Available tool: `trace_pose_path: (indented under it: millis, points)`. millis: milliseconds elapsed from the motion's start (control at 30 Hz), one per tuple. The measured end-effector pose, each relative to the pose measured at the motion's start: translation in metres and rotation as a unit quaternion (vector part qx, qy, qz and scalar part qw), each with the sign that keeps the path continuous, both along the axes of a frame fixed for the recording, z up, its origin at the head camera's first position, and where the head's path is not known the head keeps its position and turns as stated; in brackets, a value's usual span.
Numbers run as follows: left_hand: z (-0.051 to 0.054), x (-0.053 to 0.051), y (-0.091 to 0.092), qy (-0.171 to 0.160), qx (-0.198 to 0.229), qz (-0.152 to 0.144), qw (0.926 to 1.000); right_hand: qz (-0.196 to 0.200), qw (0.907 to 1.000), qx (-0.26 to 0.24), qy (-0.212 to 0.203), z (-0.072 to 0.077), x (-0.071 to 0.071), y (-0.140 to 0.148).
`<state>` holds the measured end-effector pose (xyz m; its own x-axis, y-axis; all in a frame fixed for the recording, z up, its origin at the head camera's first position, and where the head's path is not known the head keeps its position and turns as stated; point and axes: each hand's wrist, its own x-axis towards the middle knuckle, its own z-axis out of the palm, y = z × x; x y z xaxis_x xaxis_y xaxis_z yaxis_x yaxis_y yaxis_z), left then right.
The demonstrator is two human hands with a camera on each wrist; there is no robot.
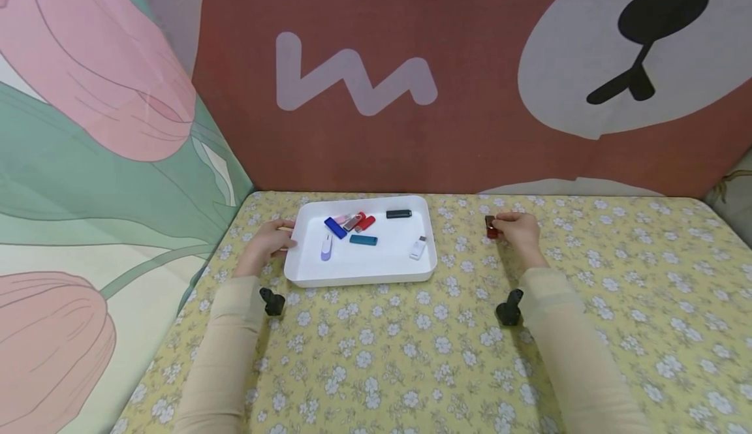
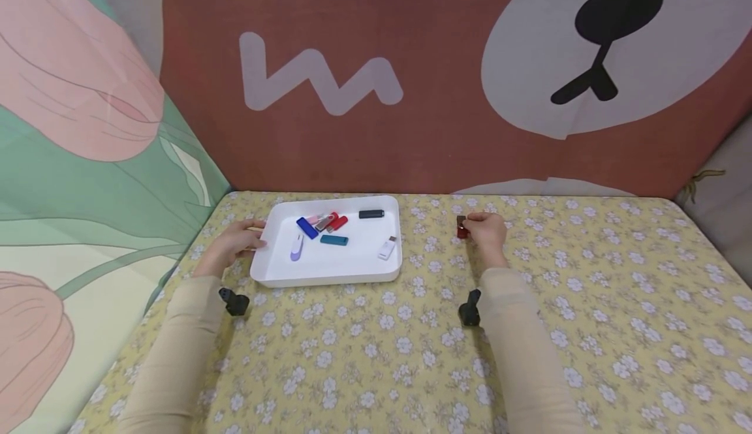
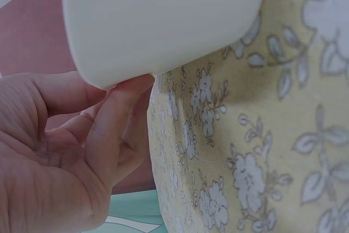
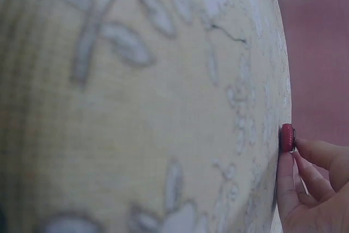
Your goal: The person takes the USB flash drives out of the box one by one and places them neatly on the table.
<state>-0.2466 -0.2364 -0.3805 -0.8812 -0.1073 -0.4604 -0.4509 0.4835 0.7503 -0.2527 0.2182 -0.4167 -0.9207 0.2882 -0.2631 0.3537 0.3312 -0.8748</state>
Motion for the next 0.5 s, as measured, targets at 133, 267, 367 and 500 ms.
trace_pose_path:
  millis: [133,267,367,500]
  points:
    - [0.0000,-0.0004,-0.0008,-0.001,0.001,0.001,1.0000,0.000,0.9999,-0.011,-0.002,0.0016,0.0000,-0.0004]
    - [-0.0003,-0.0011,-0.0004,-0.001,0.002,0.004,1.0000,-0.004,0.9999,-0.015,-0.002,0.0038,0.0033,-0.0010]
    - [-0.0006,-0.0010,0.0000,0.001,0.000,0.002,1.0000,-0.003,0.9997,-0.024,0.009,0.0053,0.0058,-0.0009]
    - [-0.0007,-0.0003,-0.0005,0.002,0.000,-0.003,1.0000,0.020,0.9988,-0.027,0.035,0.0085,0.0057,0.0002]
